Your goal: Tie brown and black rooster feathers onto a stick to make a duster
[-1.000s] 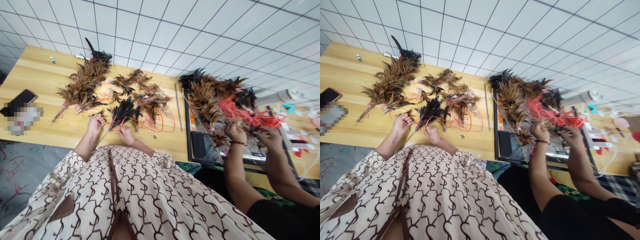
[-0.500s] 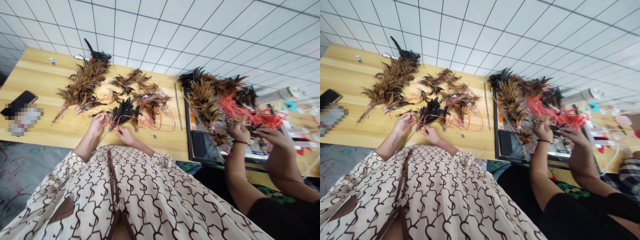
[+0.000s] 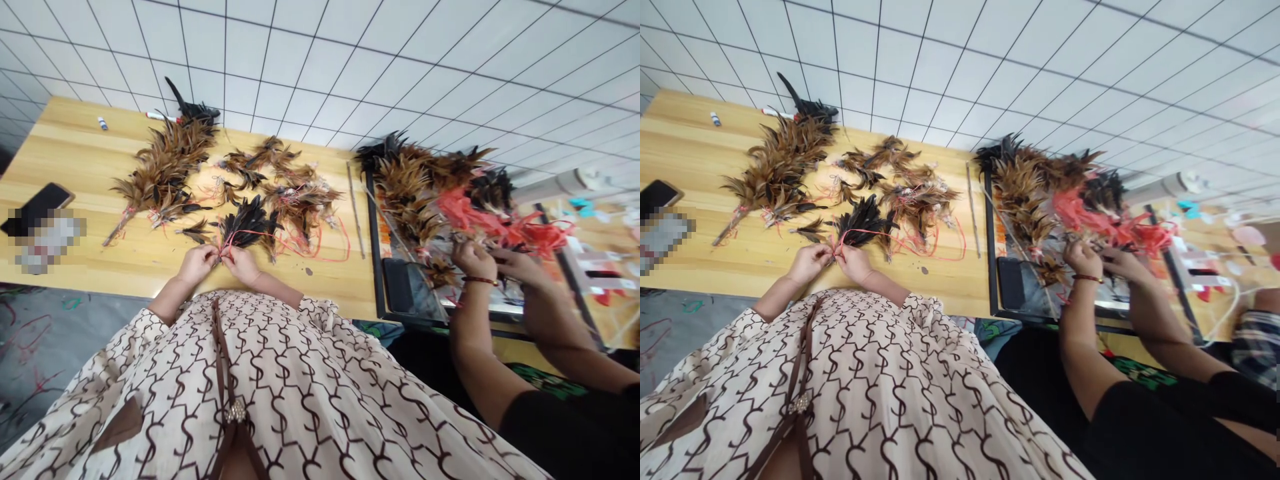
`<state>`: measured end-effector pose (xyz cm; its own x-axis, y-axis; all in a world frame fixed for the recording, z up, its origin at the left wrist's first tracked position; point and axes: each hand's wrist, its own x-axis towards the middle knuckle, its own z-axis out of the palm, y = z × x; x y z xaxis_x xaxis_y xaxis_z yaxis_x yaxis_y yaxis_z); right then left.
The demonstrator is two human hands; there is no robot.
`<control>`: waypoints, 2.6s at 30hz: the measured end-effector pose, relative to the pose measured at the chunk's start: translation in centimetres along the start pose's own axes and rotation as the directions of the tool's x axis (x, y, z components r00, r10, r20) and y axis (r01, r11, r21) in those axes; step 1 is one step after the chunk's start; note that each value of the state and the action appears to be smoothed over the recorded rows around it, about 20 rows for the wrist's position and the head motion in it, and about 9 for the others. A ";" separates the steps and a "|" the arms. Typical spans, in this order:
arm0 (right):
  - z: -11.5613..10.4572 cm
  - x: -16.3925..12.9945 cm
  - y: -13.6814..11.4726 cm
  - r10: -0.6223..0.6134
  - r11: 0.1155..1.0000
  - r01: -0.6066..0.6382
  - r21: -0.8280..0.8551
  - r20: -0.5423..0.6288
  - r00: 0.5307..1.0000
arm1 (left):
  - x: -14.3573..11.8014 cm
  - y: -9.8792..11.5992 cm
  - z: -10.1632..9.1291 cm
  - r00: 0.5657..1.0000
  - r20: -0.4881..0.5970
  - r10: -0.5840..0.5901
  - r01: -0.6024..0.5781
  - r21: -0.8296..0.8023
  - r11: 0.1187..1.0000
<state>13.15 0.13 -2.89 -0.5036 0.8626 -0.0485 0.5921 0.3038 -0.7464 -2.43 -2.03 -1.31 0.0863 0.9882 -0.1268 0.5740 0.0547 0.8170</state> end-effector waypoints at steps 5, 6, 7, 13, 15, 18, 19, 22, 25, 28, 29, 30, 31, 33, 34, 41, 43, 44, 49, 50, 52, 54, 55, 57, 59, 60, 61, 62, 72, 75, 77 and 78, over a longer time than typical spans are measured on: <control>-0.2 0.4 -0.4 0.030 0.988 -0.017 -0.152 0.086 0.996 | 0.6 -0.3 -0.3 0.989 0.083 0.126 -0.137 0.154 0.978; -0.2 0.3 -0.4 0.027 0.984 -0.008 -0.176 0.101 0.995 | 0.7 -0.4 -0.3 0.981 0.110 0.160 -0.178 0.184 0.967; -0.2 0.3 -0.4 0.020 0.981 0.002 -0.196 0.114 0.993 | 0.9 -0.5 -0.4 0.972 0.138 0.190 -0.217 0.213 0.953; -0.2 0.4 0.0 -0.023 0.969 0.051 -0.240 0.119 0.993 | 1.6 -0.9 0.1 0.945 0.230 0.234 -0.300 0.317 0.900; -0.1 0.4 0.2 -0.021 0.977 0.043 -0.210 0.105 0.994 | 1.7 -1.0 0.3 0.951 0.220 0.217 -0.276 0.288 0.917; -0.1 0.2 0.5 -0.008 0.995 0.015 -0.098 0.067 0.998 | 1.5 -1.1 0.5 0.970 0.164 0.178 -0.207 0.181 0.961; -0.1 0.2 0.6 -0.005 0.998 0.008 -0.056 0.054 0.999 | 1.4 -1.1 0.6 0.977 0.141 0.160 -0.179 0.136 0.974; -0.1 -0.1 0.7 -0.005 1.000 0.004 0.025 0.019 1.000 | 1.2 -1.1 0.9 0.991 0.093 0.096 -0.098 0.026 0.995; -0.1 -0.1 0.4 0.011 1.000 -0.011 0.014 0.012 1.000 | 1.2 -1.0 1.0 0.995 0.077 0.064 -0.062 -0.020 0.998; -0.2 0.1 0.1 0.050 0.998 -0.050 -0.045 0.019 0.999 | 1.2 -0.8 1.0 0.995 0.069 0.069 -0.068 -0.022 0.997; -0.3 0.2 0.0 0.060 0.997 -0.059 -0.051 0.020 0.998 | 1.2 -0.7 1.0 0.995 0.067 0.070 -0.069 -0.019 0.997; -0.3 0.2 0.0 0.063 0.997 -0.063 -0.039 0.020 0.998 | 1.2 -0.7 1.0 0.996 0.065 0.068 -0.067 -0.016 0.998; -0.3 0.2 0.1 0.062 0.998 -0.062 -0.008 0.021 0.998 | 1.1 -0.7 1.0 0.996 0.063 0.062 -0.061 -0.014 0.998; -0.2 0.2 0.4 0.054 0.994 -0.055 0.095 0.018 0.998 | 1.1 -0.7 1.0 0.997 0.061 0.044 -0.043 -0.015 0.999; -0.1 0.1 0.6 0.049 0.987 -0.051 0.155 0.014 0.999 | 1.0 -0.7 1.1 0.997 0.061 0.037 -0.036 -0.018 0.999; 0.2 -0.2 1.2 0.040 0.947 -0.038 0.318 -0.001 0.999 | 0.9 -0.3 0.8 0.990 0.090 0.112 -0.110 -0.026 0.994; 0.1 -0.2 1.2 0.041 0.959 -0.041 0.282 0.005 0.999 | 1.0 -0.3 0.8 0.988 0.091 0.122 -0.121 -0.012 0.993; 0.1 -0.2 1.1 0.040 0.966 -0.041 0.256 0.010 0.999 | 1.0 -0.4 0.8 0.989 0.092 0.115 -0.115 -0.012 0.993; -0.2 -0.3 0.8 0.041 0.992 -0.046 0.116 0.045 0.998 | 1.1 -0.9 1.1 0.992 0.105 0.070 -0.063 -0.069 0.996; -0.3 -0.3 0.6 0.048 0.995 -0.052 0.083 0.051 0.998 | 1.1 -0.9 1.1 0.993 0.104 0.060 -0.052 -0.078 0.996; -0.5 -0.2 0.2 0.064 0.998 -0.065 0.008 0.061 0.996 | 1.0 -0.9 1.2 0.994 0.106 0.037 -0.028 -0.085 0.996; -0.7 -0.2 -0.2 0.085 0.994 -0.079 -0.082 0.068 0.994 | 1.0 -0.9 1.1 0.994 0.110 0.025 -0.017 -0.074 0.997; -0.7 -0.1 -0.4 0.096 0.988 -0.087 -0.125 0.068 0.993 | 1.0 -0.8 1.1 0.993 0.113 0.028 -0.021 -0.061 0.998; -0.8 -0.1 -0.6 0.123 0.976 -0.109 -0.187 0.065 0.990 | 1.1 -0.7 1.0 0.992 0.118 0.045 -0.043 -0.022 0.999; -0.8 -0.1 -0.5 0.152 0.972 -0.139 -0.189 0.054 0.987 | 1.0 -0.6 0.9 0.991 0.118 0.064 -0.066 0.018 0.998; -0.7 -0.2 -0.4 0.159 0.976 -0.149 -0.161 0.049 0.986 | 1.0 -0.5 0.9 0.991 0.115 0.068 -0.073 0.036 0.997; -0.6 -0.2 -0.2 0.159 0.982 -0.153 -0.115 0.041 0.986 | 1.0 -0.5 0.9 0.991 0.112 0.071 -0.077 0.051 0.996; -0.4 -0.3 0.0 0.154 0.987 -0.152 -0.054 0.030 0.988 | 0.9 -0.4 0.9 0.992 0.107 0.070 -0.077 0.062 0.995; -0.6 -0.8 0.4 0.173 0.985 -0.173 -0.014 -0.017 0.985 | 0.6 -0.3 1.4 0.998 0.053 -0.020 0.018 0.044 0.999; -0.8 -0.8 0.0 0.135 0.985 -0.133 -0.109 0.008 0.991 | 0.7 -0.3 1.5 0.999 0.052 -0.012 0.010 0.045 0.999; -0.8 -0.7 -0.1 0.118 0.987 -0.115 -0.113 0.014 0.993 | 0.7 -0.3 1.4 0.999 0.054 -0.004 0.001 0.052 0.999; -0.7 -0.7 0.0 0.111 0.991 -0.110 -0.074 0.011 0.994 | 0.7 -0.3 1.4 0.999 0.054 0.000 -0.003 0.054 0.999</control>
<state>13.92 -0.17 -2.37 -0.4415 0.8866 -0.1381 0.6890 0.2364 -0.6851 -1.41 -1.51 -2.45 0.1302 0.9789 -0.1574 0.6165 0.0444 0.7861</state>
